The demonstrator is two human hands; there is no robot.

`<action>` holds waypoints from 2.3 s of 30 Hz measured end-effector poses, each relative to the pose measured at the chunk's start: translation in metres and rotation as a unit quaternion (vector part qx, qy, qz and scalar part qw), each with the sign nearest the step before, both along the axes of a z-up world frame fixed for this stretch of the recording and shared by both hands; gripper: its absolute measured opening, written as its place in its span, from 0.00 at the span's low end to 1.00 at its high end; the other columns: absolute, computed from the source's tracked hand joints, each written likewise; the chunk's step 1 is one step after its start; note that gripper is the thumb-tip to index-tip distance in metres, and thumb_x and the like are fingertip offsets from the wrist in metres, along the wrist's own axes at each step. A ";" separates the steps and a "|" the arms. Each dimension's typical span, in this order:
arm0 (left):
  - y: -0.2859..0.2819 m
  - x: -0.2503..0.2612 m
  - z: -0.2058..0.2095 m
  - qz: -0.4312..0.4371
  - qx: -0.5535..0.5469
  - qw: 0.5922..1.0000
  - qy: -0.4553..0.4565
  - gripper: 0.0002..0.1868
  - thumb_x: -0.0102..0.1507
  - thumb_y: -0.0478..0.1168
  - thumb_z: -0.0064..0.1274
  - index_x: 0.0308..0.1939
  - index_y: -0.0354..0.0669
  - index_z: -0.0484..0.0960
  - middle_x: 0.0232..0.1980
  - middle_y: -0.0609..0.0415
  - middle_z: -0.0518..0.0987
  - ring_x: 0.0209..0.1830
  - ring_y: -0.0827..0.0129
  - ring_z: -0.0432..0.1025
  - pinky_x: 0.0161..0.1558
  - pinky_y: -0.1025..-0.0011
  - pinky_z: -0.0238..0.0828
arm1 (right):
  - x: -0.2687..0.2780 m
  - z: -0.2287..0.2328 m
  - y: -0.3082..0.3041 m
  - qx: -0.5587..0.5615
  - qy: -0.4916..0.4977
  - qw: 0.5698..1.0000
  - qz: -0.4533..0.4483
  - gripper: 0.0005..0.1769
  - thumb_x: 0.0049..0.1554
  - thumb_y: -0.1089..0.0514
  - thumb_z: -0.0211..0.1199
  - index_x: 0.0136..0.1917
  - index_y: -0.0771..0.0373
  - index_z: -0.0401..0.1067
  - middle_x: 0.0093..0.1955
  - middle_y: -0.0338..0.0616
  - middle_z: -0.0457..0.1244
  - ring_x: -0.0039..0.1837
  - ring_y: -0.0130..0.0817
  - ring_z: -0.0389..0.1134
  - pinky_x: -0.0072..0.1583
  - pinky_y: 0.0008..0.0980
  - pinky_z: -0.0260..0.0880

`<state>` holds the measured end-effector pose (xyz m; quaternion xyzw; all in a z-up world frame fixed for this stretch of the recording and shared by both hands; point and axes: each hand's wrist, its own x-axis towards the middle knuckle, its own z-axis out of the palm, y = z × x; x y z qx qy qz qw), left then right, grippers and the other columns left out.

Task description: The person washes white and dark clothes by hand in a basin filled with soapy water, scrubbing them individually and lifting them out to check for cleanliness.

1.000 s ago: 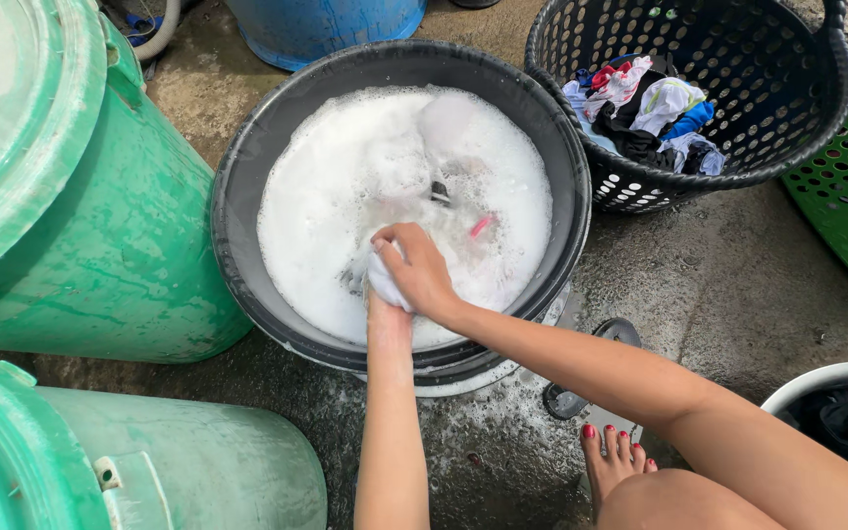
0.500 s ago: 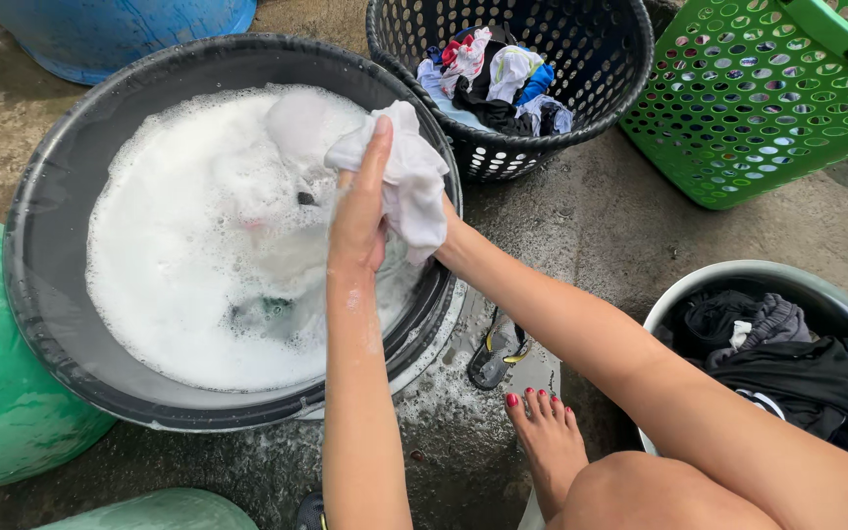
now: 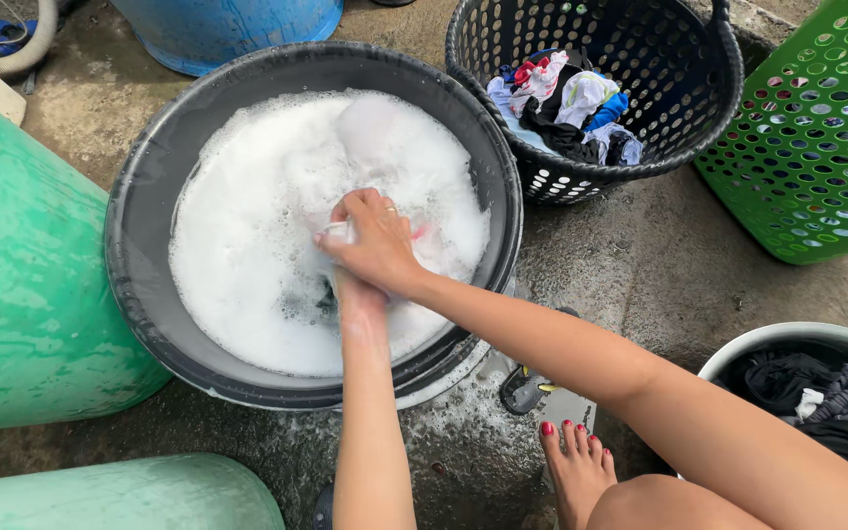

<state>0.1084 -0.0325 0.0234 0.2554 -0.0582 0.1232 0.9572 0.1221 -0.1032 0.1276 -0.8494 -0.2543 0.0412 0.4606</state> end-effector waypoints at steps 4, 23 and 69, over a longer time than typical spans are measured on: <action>-0.004 -0.028 -0.005 0.018 0.001 0.985 0.171 0.22 0.72 0.56 0.40 0.59 0.44 0.71 0.52 0.53 0.75 0.51 0.66 0.72 0.52 0.65 0.74 | -0.028 -0.023 -0.005 0.035 -0.030 0.999 -0.013 0.16 0.58 0.50 0.61 0.56 0.60 0.70 0.64 0.52 0.60 0.68 0.50 0.58 0.67 0.50 0.56; 0.008 -0.046 0.092 0.080 0.011 0.988 0.130 0.32 0.72 0.57 0.36 0.67 0.34 0.65 0.64 0.46 0.74 0.64 0.62 0.71 0.64 0.62 0.70 | 0.014 -0.084 -0.015 0.408 0.381 0.827 0.066 0.23 0.65 0.48 0.51 0.70 0.60 0.61 0.62 0.48 0.64 0.60 0.34 0.67 0.60 0.34 0.68; 0.046 -0.079 0.131 0.094 0.151 0.975 0.136 0.31 0.73 0.51 0.26 0.80 0.46 0.51 0.75 0.34 0.64 0.67 0.44 0.69 0.70 0.53 0.64 | 0.166 -0.021 -0.102 0.316 0.287 0.900 -0.085 0.09 0.54 0.61 0.59 0.35 0.56 0.61 0.37 0.37 0.62 0.36 0.29 0.63 0.38 0.32 0.66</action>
